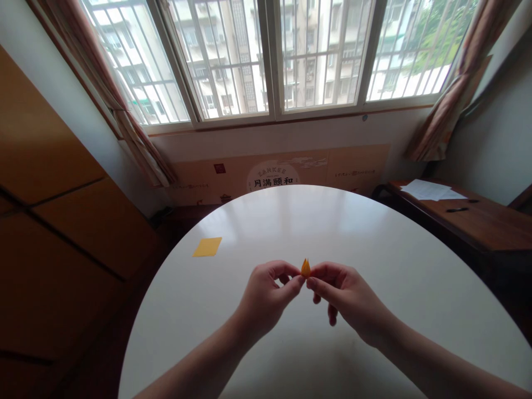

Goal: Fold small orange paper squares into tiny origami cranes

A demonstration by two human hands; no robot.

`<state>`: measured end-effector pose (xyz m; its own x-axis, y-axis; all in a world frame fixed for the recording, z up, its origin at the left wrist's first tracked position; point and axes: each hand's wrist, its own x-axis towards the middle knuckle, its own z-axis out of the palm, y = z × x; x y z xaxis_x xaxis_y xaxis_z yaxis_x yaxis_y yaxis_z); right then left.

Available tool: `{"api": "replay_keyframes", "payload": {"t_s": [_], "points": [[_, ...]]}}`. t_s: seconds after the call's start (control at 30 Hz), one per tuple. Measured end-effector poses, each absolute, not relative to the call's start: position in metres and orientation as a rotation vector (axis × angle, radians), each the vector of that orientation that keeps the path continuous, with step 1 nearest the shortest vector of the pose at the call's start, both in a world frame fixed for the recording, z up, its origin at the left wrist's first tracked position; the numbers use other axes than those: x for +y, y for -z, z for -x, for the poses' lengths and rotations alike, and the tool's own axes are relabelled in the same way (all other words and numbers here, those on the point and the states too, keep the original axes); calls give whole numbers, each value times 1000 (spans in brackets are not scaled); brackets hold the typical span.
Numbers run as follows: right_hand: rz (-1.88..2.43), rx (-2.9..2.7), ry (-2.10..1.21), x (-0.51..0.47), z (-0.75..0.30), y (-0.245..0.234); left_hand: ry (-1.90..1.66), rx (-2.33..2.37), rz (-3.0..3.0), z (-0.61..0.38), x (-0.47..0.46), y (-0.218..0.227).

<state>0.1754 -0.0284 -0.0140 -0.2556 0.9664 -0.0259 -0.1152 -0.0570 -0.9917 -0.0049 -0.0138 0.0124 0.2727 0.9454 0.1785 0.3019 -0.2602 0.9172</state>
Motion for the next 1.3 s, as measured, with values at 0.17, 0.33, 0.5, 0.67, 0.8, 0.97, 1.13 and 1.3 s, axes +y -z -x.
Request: {"api": "replay_keyframes", "payload": {"t_s": [0.17,0.33,0.5,0.67,0.8,0.97,1.13,1.3], "points": [[1014,-1288,-1451,-27,-176,13,-1023,1173,-1788,4,-14,-9],[968,-1261,-1486,-28,-177,9,-1057,1145,-1816,4,-14,-5],[947,-1199,-1558,-28,-177,6,-1034,1099,-1748,4,-15,-5],[933,-1109,-1671,-28,-178,5,-1033,1035,-1634,4,-16,-8],[947,-1066,-1688,-28,-178,4,-1081,993,-1652,4,-16,-11],[951,-1066,-1661,-27,-178,5,-1068,949,-1630,5,-16,-13],[947,-1078,-1624,-28,-178,7,-1005,938,-1524,5,-14,-14],[960,-1124,-1599,-28,-180,7,-948,893,-1347,3,-12,-15]]}}
